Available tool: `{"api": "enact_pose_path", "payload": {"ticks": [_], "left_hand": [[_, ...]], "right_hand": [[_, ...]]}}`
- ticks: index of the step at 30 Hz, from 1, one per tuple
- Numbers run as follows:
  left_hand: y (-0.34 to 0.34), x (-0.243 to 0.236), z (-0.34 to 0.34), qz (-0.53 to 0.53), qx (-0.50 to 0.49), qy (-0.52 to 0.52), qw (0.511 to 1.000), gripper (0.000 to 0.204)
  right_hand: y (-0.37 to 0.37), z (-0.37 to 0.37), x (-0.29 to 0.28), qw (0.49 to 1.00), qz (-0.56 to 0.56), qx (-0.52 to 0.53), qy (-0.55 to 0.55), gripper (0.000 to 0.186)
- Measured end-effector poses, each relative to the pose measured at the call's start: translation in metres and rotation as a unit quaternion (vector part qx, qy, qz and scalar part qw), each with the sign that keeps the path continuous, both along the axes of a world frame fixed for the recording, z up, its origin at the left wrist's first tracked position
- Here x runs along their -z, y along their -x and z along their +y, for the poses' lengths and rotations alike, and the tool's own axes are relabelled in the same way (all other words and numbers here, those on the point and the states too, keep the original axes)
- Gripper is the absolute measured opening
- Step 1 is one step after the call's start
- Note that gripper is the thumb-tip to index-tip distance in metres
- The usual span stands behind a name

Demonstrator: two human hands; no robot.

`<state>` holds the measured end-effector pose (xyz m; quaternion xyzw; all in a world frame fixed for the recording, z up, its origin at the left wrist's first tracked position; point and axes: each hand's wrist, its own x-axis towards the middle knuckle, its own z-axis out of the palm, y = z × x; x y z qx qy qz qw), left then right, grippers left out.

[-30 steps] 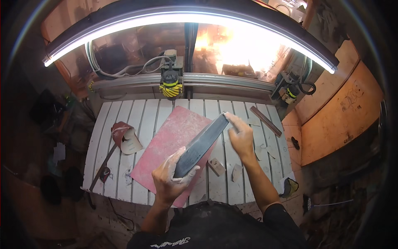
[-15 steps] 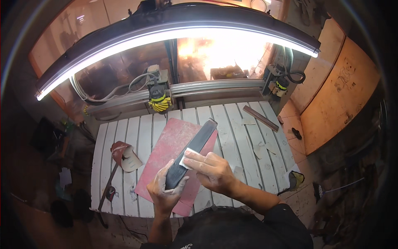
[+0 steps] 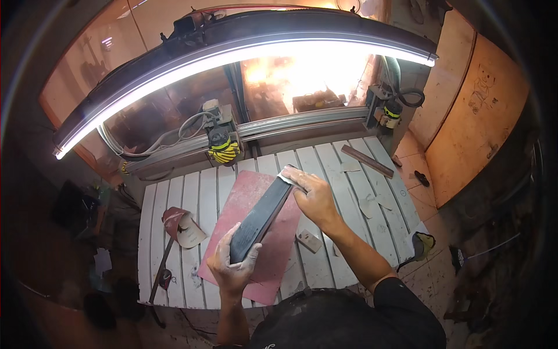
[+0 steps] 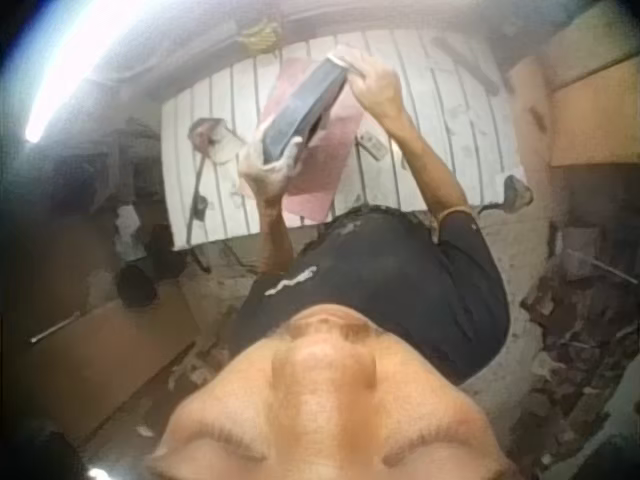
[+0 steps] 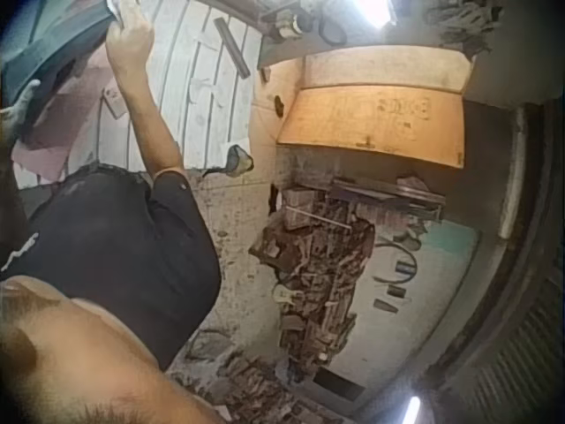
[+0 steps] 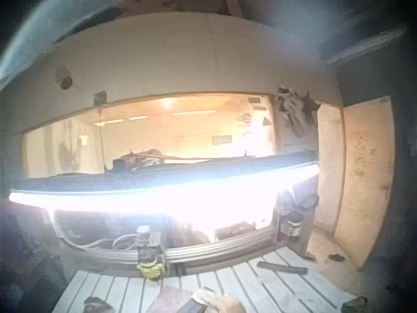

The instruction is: The person holds the side of a guitar body and sands the edge using a small sanding block.

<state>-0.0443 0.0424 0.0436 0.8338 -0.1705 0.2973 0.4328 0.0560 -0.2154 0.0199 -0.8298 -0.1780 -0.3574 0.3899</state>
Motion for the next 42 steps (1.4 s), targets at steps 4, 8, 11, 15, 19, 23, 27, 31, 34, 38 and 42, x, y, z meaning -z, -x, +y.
{"api": "enact_pose_path", "payload": {"ticks": [4, 8, 11, 15, 19, 23, 27, 31, 34, 38, 42], "left_hand": [[0.001, 0.001, 0.011, -0.001, -0.006, 0.015, 1.0, 0.062], [0.001, -0.001, 0.005, -0.002, 0.005, 0.004, 1.0, 0.062], [0.0, -0.002, -0.003, -0.006, -0.005, -0.01, 1.0, 0.061], [0.008, 0.001, -0.001, 0.013, -0.004, 0.01, 1.0, 0.061], [0.01, -0.001, -0.004, 0.003, 0.005, -0.012, 1.0, 0.06], [0.009, 0.0, -0.005, 0.018, 0.009, 0.004, 1.0, 0.061], [0.009, 0.005, 0.002, 0.012, 0.004, -0.012, 1.0, 0.063], [0.008, -0.003, -0.005, 0.02, 0.023, 0.019, 0.999, 0.06], [0.009, 0.002, -0.002, 0.017, 0.01, 0.01, 1.0, 0.06], [0.009, 0.002, 0.001, 0.013, 0.014, 0.018, 1.0, 0.061], [0.008, 0.002, -0.004, 0.028, 0.025, 0.018, 0.999, 0.061]], "right_hand": [[0.073, 0.067, -0.037, 0.994, -0.008, -0.085, 0.071, 0.055], [0.045, 0.033, -0.022, 0.992, -0.065, -0.079, 0.077, 0.054], [0.029, 0.025, -0.022, 0.997, -0.014, 0.017, 0.072, 0.049], [0.091, 0.065, -0.049, 0.994, 0.005, -0.058, 0.088, 0.052], [0.042, 0.025, -0.021, 0.995, -0.032, -0.042, 0.087, 0.053], [0.058, 0.043, -0.029, 0.994, 0.018, -0.004, 0.112, 0.052], [0.103, 0.065, -0.052, 0.981, 0.02, -0.157, 0.112, 0.049], [0.046, 0.032, -0.019, 0.996, -0.048, -0.045, 0.059, 0.055], [0.079, 0.051, -0.033, 0.992, -0.005, 0.002, 0.128, 0.054], [0.101, 0.051, -0.041, 0.98, 0.01, -0.156, 0.123, 0.055], [0.058, 0.026, -0.025, 0.996, -0.001, 0.016, 0.082, 0.053]]}}
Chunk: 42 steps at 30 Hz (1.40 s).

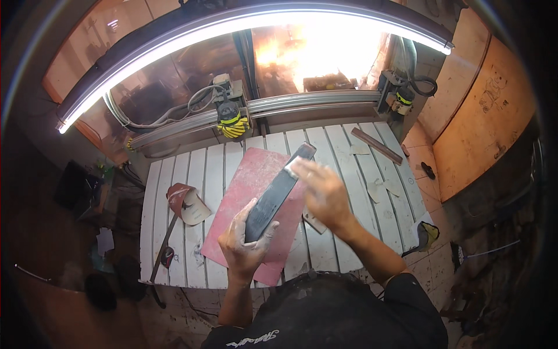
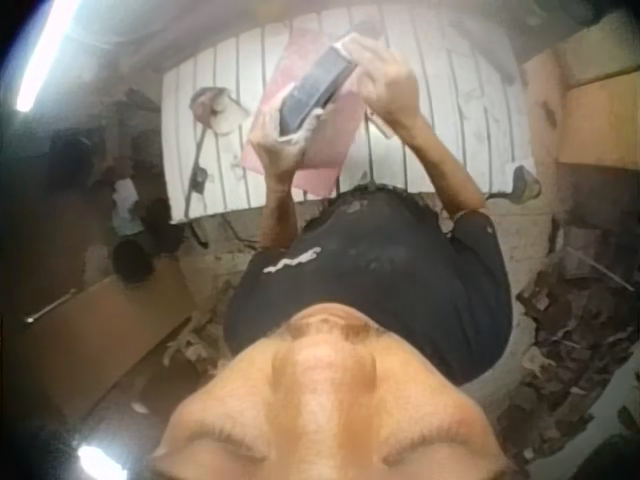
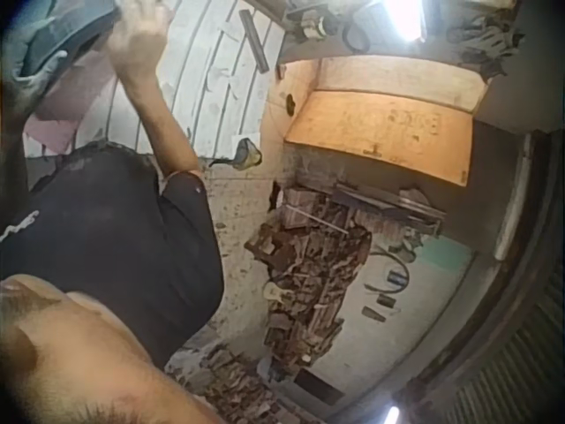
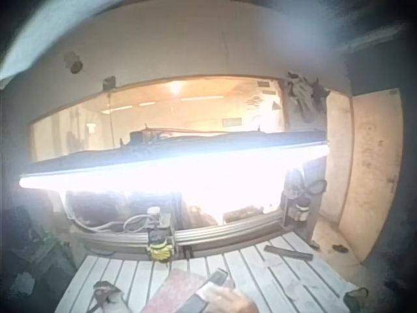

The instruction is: The person holds the side of a guitar body and sands the edge using a small sanding block.

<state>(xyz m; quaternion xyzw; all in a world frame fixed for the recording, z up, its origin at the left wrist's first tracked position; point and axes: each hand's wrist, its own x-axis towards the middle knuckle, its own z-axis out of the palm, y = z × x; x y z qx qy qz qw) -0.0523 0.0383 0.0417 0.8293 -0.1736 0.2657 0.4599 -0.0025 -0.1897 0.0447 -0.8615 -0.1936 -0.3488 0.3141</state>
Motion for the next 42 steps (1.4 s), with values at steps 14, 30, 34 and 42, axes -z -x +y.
{"api": "enact_pose_path", "payload": {"ticks": [14, 30, 34, 42], "left_hand": [[-0.001, -0.002, 0.007, -0.028, -0.022, -0.012, 0.999, 0.06], [-0.002, 0.031, 0.011, -0.03, -0.068, -0.011, 0.997, 0.067], [-0.013, 0.089, 0.034, -0.04, -0.357, -0.575, 0.736, 0.08], [-0.004, 0.007, 0.013, 0.023, -0.076, -0.015, 0.997, 0.049]], "right_hand": [[0.041, 0.034, -0.018, 0.99, 0.047, -0.126, -0.038, 0.054], [-0.01, 0.097, -0.052, 0.964, -0.143, -0.208, -0.082, 0.059], [-0.003, 0.14, -0.051, 0.965, -0.032, -0.245, 0.084, 0.052], [-0.087, 0.075, -0.041, 0.98, 0.157, -0.109, 0.054, 0.049]]}}
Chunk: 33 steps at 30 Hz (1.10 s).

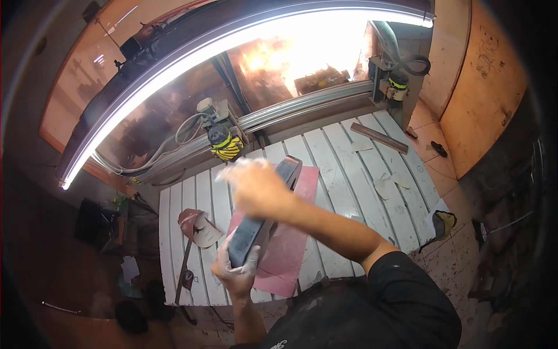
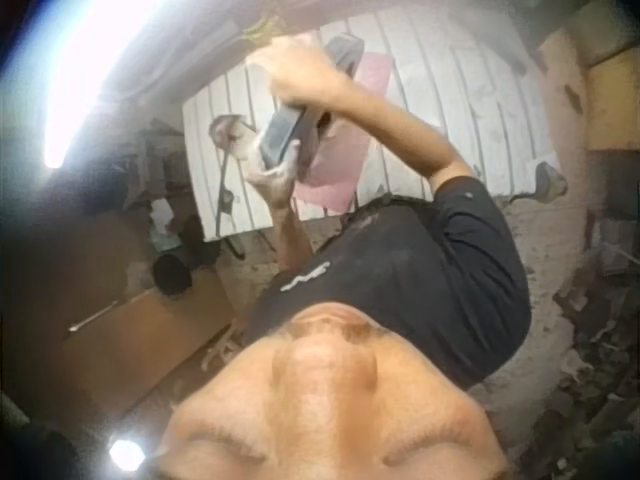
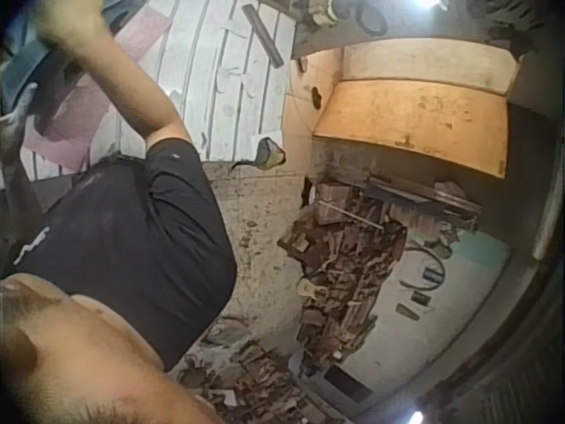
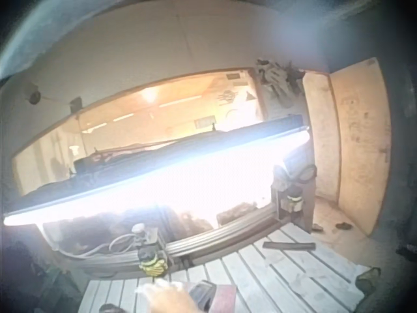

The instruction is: The person holds the side of a guitar body and sands the edge using a small sanding block.

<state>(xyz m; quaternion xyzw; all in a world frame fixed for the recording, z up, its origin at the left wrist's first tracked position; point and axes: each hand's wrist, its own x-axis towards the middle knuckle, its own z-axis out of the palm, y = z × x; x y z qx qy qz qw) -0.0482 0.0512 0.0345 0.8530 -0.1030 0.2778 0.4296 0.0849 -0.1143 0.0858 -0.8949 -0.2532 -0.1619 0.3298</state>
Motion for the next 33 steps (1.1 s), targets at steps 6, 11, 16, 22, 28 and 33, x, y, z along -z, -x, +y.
{"api": "enact_pose_path", "payload": {"ticks": [6, 11, 16, 22, 28, 33], "left_hand": [[-0.033, -0.006, -0.005, -0.016, 0.015, 0.063, 0.998, 0.052], [-0.04, -0.011, 0.023, -0.039, 0.02, 0.06, 0.997, 0.046], [-0.05, 0.024, 0.043, -0.075, 0.007, 0.129, 0.989, 0.051], [-0.043, 0.041, 0.042, -0.156, -0.03, 0.103, 0.982, 0.067], [-0.037, -0.022, -0.009, -0.11, -0.142, -0.116, 0.977, 0.062], [-0.055, -0.052, -0.054, -0.036, -0.167, -0.375, 0.911, 0.079]], "right_hand": [[-0.142, -0.081, 0.088, 0.971, 0.132, 0.137, -0.145, 0.04], [-0.139, -0.084, 0.086, 0.951, 0.254, 0.072, -0.159, 0.057], [-0.129, -0.096, 0.11, 0.948, 0.185, 0.118, -0.229, 0.044], [-0.075, -0.072, 0.078, 0.95, 0.053, 0.175, -0.252, 0.041], [-0.05, -0.053, 0.043, 0.972, 0.052, 0.119, -0.194, 0.04], [-0.058, -0.039, 0.037, 0.98, 0.062, 0.116, -0.152, 0.037]]}}
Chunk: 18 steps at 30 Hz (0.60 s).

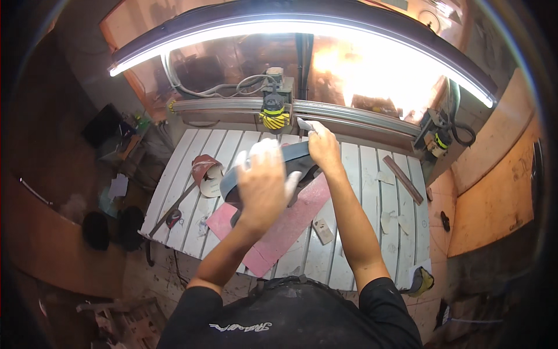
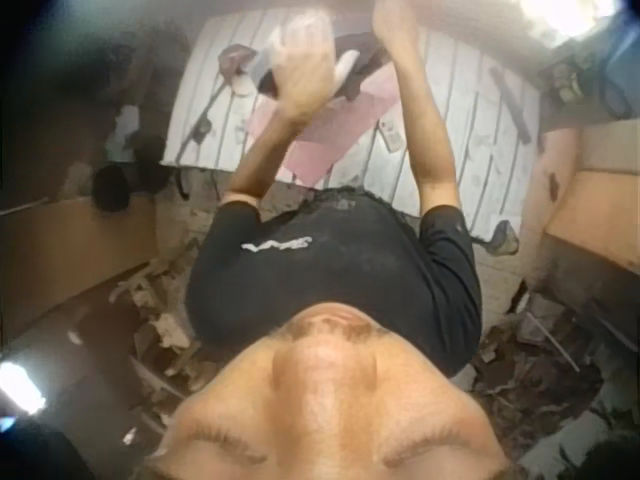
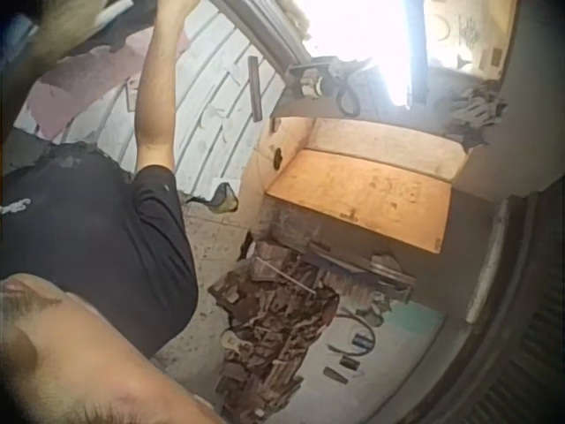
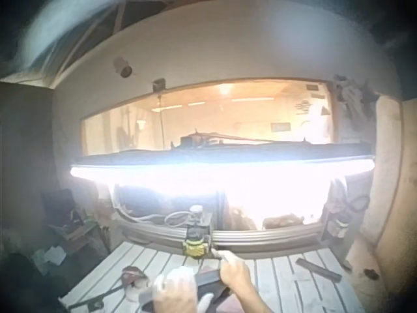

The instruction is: The person holds the side of a guitar body and sands the edge using a small sanding block.

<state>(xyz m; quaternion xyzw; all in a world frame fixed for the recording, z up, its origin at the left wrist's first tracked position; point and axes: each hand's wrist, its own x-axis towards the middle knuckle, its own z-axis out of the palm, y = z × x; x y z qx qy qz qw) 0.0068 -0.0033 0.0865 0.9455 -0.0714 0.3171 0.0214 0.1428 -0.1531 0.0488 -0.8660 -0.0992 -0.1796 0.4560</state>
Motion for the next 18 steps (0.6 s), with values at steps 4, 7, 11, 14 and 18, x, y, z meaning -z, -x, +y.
{"api": "enact_pose_path", "payload": {"ticks": [4, 7, 11, 14, 18], "left_hand": [[-0.033, 0.016, -0.038, -0.01, 0.052, -0.06, 0.997, 0.083], [-0.03, 0.014, -0.037, 0.015, 0.073, -0.092, 0.993, 0.084], [0.004, 0.005, 0.007, 0.02, 0.075, 0.031, 0.996, 0.081], [0.018, 0.027, 0.039, -0.035, 0.022, 0.121, 0.992, 0.077], [0.017, 0.088, 0.054, -0.18, 0.038, 0.342, 0.921, 0.085]], "right_hand": [[-0.021, -0.012, 0.013, 0.999, 0.001, -0.03, -0.019, 0.041], [-0.03, -0.016, 0.012, 0.997, 0.034, -0.051, -0.046, 0.045], [-0.03, -0.008, 0.015, 0.999, 0.037, -0.029, -0.023, 0.044], [-0.032, -0.006, 0.012, 0.999, 0.028, -0.024, -0.019, 0.044], [-0.04, -0.003, 0.011, 0.999, 0.034, -0.004, 0.001, 0.045]]}}
